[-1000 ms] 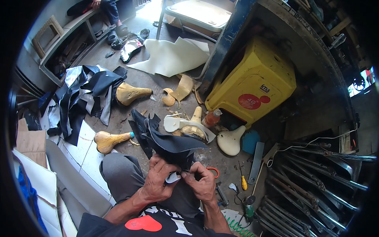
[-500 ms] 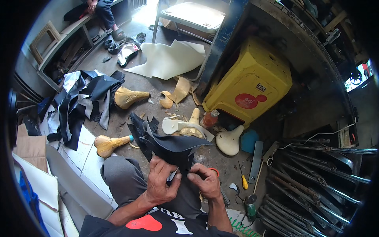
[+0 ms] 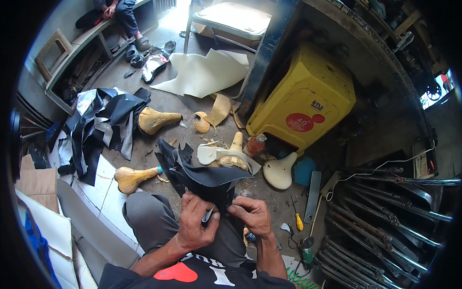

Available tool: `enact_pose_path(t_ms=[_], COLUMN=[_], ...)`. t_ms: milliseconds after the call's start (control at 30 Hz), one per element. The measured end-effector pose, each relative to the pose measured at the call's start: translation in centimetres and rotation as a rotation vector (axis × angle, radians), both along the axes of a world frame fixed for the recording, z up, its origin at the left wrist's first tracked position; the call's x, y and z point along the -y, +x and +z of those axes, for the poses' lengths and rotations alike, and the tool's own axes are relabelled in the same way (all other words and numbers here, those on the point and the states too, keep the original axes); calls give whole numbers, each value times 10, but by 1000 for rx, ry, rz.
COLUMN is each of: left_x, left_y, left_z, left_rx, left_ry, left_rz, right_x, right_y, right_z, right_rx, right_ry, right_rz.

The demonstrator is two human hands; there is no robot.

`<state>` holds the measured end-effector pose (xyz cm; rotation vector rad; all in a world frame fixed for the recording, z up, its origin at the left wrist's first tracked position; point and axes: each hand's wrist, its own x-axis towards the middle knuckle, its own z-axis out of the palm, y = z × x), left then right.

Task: The person reupholsters a small seat by stretching a black vinyl cover over the metal frame and securing it with adhesive or staples.

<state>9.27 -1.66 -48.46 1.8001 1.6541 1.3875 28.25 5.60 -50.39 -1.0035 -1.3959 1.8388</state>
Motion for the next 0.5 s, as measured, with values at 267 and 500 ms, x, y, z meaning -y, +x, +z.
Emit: enact_pose_path(t_ms=[267, 500], left_x=[-2, -5], left_y=[-1, 0], left_z=[-1, -3], left_rx=[-15, 1], left_ry=[8, 6], left_rz=[-12, -28], right_x=[0, 7], right_y=[-7, -9], right_z=[25, 19], right_rx=[105, 212], right_ry=[-87, 108], right_rz=[-22, -54])
